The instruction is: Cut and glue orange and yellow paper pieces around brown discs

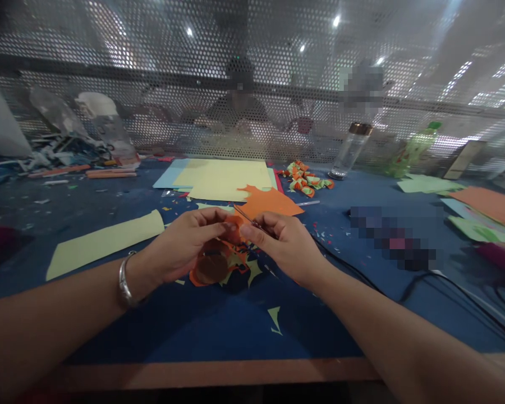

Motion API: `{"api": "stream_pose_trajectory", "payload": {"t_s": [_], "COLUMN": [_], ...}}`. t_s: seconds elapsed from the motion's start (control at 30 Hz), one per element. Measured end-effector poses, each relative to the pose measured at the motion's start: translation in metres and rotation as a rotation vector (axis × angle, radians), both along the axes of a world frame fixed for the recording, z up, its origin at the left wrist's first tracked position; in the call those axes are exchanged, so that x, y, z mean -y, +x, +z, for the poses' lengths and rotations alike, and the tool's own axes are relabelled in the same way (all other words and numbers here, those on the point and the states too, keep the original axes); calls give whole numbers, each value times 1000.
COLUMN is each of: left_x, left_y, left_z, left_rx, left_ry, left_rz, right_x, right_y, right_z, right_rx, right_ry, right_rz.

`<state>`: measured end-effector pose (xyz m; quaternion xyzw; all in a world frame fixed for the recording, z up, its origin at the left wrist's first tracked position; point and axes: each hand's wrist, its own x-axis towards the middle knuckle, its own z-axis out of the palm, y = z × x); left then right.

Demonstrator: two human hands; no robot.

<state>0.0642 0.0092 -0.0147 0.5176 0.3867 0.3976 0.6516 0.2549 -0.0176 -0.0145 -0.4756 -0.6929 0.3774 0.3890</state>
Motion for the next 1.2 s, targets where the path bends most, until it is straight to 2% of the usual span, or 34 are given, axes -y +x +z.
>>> {"api": "stream_pose_trajectory", "payload": {"t_s": [0.23, 0.5, 1.07, 1.2], "left_x": [2, 6, 9, 8], "left_y": [-3, -3, -2, -1], "left_z": [2, 4, 2, 3], "left_rx": [77, 167, 224, 219], "left_ry": [75, 46, 57, 54], "left_rz": [8, -12, -55, -56], "right_x": [2, 2, 5, 4], "right_y": [3, 2, 3, 2], "right_z": [2, 3, 4, 4], "right_rx": [137, 218, 304, 273], "right_ry": [108, 219, 288, 251], "right_rz": [-11, -18, -49, -44]}}
